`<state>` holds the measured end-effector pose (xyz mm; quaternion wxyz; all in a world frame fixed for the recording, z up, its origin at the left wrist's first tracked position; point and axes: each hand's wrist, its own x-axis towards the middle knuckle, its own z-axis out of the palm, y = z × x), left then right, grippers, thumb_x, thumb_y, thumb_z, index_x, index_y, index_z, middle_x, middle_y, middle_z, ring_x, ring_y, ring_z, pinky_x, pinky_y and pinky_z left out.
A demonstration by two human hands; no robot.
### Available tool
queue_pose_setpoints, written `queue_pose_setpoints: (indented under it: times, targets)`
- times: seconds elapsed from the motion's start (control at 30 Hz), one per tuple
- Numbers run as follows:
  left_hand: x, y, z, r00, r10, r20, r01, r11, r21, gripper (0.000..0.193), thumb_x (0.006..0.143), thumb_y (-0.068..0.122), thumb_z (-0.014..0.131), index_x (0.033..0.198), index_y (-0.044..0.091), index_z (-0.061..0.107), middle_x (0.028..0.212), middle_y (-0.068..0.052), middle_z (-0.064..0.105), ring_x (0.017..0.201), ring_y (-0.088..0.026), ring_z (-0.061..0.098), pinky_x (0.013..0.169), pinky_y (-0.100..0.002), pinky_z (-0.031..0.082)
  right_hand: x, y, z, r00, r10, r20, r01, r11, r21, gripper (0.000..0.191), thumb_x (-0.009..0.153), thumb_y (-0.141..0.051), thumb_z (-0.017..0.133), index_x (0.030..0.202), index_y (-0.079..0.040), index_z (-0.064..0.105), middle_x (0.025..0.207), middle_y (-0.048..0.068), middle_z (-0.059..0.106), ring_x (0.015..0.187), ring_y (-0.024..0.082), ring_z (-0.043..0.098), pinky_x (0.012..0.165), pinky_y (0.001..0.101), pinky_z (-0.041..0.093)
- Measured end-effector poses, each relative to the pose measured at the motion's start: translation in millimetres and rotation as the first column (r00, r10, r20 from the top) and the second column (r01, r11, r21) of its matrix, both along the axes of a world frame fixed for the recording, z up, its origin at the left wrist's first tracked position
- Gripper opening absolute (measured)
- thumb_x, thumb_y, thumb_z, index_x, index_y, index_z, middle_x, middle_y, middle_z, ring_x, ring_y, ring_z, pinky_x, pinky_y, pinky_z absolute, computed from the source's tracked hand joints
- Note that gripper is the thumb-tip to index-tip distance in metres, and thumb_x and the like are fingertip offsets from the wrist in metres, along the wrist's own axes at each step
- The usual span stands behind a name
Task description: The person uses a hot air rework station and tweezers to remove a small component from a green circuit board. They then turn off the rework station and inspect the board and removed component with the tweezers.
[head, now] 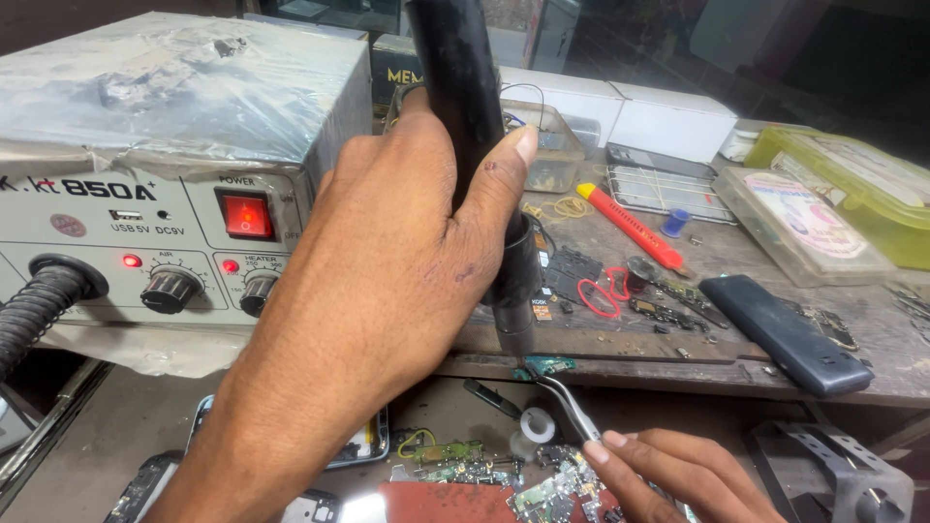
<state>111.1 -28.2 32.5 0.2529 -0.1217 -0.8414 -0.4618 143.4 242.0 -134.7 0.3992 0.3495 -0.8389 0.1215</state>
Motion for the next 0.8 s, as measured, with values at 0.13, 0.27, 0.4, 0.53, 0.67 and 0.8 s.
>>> queue_pose_setpoints:
  times: [0.13,0.27,0.4,0.53,0.67,0.8]
  targets:
    - [-1.9,-0.8,-1.7,0.999,0.008,-0.032,-0.009,1.000,-0.007,0.045,0.103,0.040,0.053,0.089,-0.002,0.064,0.052,-0.011,0.061,0.047,-0.022,0.065,0.045,-0.041,0.050,3.5,-4.0,7.5,1.000,-0.001,-0.023,0.000,0.999,-0.039,0.035,0.076,-0.018,0.080,0.111,-0.021,0.076,0.107,-0.005,0.070,0.102,0.012,0.071,0.093,0.0309,0.058]
    - [-4.9,-0.3,-4.7,0.997,0.030,-0.069,-0.031,0.999,-0.018,0.050,0.104,0.041,0.054,0.085,-0.005,0.062,0.055,-0.014,0.060,0.049,-0.022,0.064,0.043,-0.042,0.052,2.4,-5.7,19.7,0.994,0.106,-0.016,-0.107,0.984,-0.145,0.034,0.078,-0.012,0.082,0.111,-0.018,0.074,0.102,-0.003,0.070,0.098,0.013,0.074,0.090,0.0281,0.062]
    - [-6.6,-0.1,-7.1,0.995,-0.012,-0.097,0.012,1.000,0.000,0.049,0.105,0.040,0.053,0.086,-0.004,0.060,0.054,-0.014,0.063,0.050,-0.022,0.066,0.046,-0.041,0.052,2.4,-7.1,27.8,0.985,0.011,0.169,0.029,0.973,-0.229,0.036,0.075,-0.009,0.081,0.110,-0.018,0.074,0.103,-0.002,0.074,0.095,0.011,0.076,0.083,0.0269,0.060]
    - [-7.4,1.7,-8.6,0.997,-0.042,-0.059,0.044,0.998,0.041,0.046,0.105,0.039,0.053,0.087,-0.003,0.061,0.057,-0.012,0.063,0.050,-0.021,0.067,0.047,-0.040,0.051,1.6,-14.7,28.6,0.964,-0.101,0.248,0.175,0.938,-0.299,0.032,0.076,-0.008,0.083,0.105,-0.020,0.076,0.102,-0.003,0.078,0.095,0.009,0.077,0.075,0.0238,0.062]
    - [-8.9,4.7,-9.5,0.988,-0.052,-0.147,0.055,0.998,0.020,0.046,0.106,0.038,0.053,0.087,-0.004,0.060,0.055,-0.012,0.065,0.052,-0.020,0.066,0.046,-0.039,0.053,2.7,-20.9,32.0,0.965,-0.110,0.239,0.196,0.908,-0.372,0.027,0.078,-0.008,0.082,0.101,-0.020,0.076,0.100,-0.003,0.079,0.094,0.007,0.078,0.073,0.0216,0.060]
    - [-9.2,8.0,-10.5,0.991,-0.048,-0.123,0.051,0.998,0.024,0.046,0.105,0.039,0.053,0.087,-0.003,0.060,0.055,-0.012,0.064,0.050,-0.021,0.065,0.044,-0.039,0.052,6.3,-25.2,36.6,0.952,-0.118,0.282,0.233,0.876,-0.422,0.020,0.080,-0.006,0.081,0.097,-0.014,0.075,0.098,0.000,0.080,0.091,0.008,0.078,0.071,0.0225,0.058]
